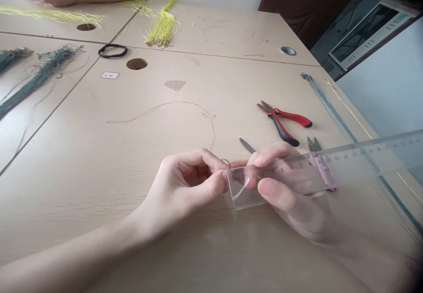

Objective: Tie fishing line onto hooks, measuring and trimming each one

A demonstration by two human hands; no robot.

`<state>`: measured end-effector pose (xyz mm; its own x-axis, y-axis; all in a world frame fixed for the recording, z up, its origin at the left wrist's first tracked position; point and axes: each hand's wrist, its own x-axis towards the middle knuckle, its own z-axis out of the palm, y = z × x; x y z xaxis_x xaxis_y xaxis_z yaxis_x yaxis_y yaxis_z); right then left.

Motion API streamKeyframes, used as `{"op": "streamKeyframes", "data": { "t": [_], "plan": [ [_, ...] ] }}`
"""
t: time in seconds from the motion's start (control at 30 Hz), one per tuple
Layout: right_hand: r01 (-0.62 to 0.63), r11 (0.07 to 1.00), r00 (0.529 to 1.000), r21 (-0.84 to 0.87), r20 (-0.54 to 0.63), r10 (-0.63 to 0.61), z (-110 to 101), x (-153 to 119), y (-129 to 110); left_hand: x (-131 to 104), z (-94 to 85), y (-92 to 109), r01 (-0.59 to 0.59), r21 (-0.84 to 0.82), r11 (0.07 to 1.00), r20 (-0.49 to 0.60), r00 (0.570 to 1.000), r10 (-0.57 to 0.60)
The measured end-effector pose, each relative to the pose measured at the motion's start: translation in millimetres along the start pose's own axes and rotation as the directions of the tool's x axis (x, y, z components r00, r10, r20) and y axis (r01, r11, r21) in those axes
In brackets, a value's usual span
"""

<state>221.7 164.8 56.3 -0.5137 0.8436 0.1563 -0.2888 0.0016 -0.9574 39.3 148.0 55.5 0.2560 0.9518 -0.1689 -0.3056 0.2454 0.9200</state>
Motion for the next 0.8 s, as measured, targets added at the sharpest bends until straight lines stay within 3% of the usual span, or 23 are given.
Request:
{"op": "streamKeyframes", "data": {
  "t": [0.3, 0.8],
  "plan": [
    [0.004, 1.000, 1.000, -0.002, -0.005, -0.004, -2.2, 0.1, 0.4, -0.7, 0.9, 0.4, -0.073, 0.101, 0.992, 0.011, 0.997, 0.072],
    [0.017, 0.999, 1.000, 0.041, 0.022, -0.018, -1.8, -0.7, 1.6, -1.8, 1.5, -0.1, -0.083, 0.088, 0.993, 0.021, 0.996, 0.081]
  ]
}}
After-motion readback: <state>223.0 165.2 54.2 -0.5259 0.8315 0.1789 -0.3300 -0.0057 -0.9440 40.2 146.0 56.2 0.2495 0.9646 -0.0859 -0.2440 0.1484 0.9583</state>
